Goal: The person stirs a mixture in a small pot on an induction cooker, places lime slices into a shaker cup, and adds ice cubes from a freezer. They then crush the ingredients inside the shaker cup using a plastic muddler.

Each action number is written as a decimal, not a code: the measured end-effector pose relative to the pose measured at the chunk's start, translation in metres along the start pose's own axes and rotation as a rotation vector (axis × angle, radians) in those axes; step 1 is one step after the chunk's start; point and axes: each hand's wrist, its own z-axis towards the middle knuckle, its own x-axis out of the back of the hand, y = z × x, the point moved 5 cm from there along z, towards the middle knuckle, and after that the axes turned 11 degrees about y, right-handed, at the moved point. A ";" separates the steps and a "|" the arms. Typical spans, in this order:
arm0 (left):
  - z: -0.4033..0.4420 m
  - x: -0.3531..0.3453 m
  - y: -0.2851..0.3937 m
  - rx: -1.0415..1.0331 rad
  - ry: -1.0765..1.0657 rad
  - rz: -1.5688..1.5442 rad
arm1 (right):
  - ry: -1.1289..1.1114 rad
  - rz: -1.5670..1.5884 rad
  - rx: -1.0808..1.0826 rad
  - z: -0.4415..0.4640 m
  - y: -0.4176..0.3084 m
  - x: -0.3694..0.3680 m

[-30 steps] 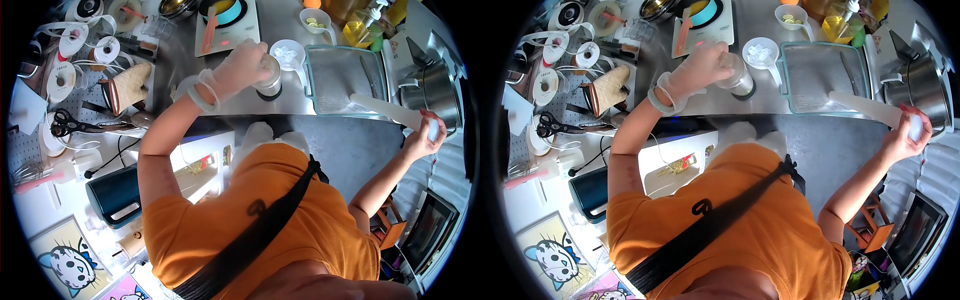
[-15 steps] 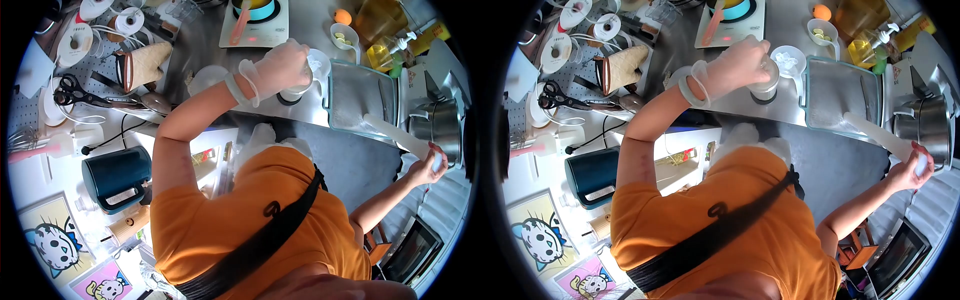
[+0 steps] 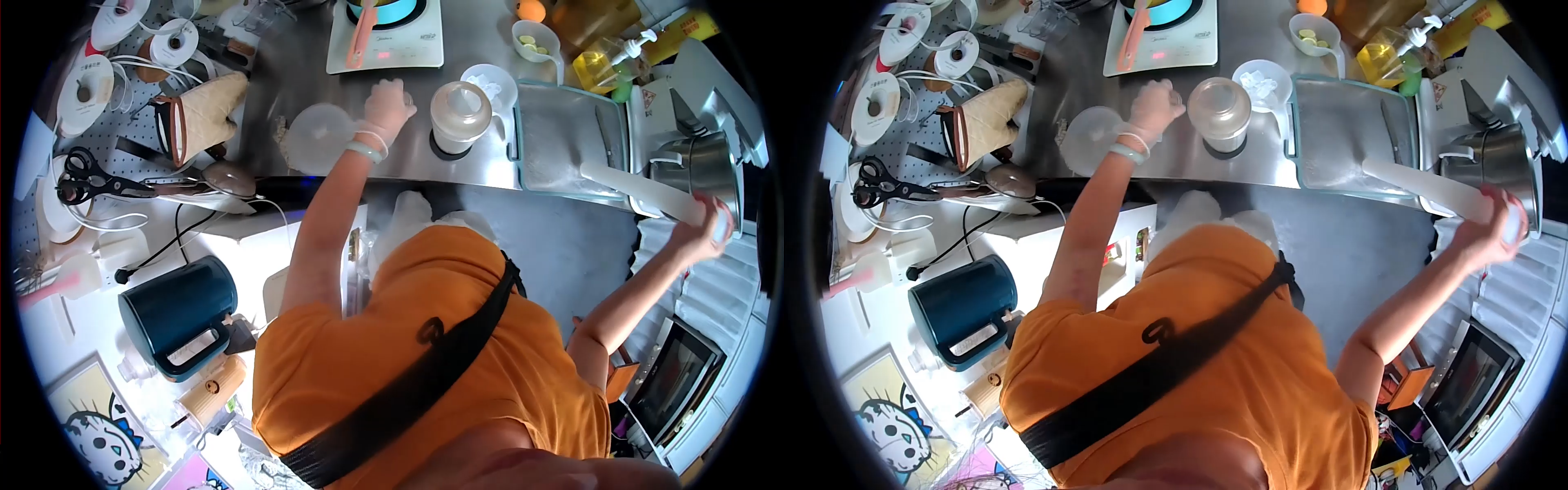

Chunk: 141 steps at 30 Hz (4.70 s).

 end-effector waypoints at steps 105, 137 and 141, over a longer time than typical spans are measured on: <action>0.277 0.054 -0.067 -0.291 0.187 0.242 | -0.793 0.435 -0.309 -0.200 -0.130 -0.268; 0.288 0.085 -0.069 -0.249 0.065 0.263 | -0.773 0.443 -0.343 -0.195 -0.131 -0.270; 0.280 0.081 -0.078 -0.223 0.053 0.301 | -0.763 0.445 -0.334 -0.193 -0.131 -0.270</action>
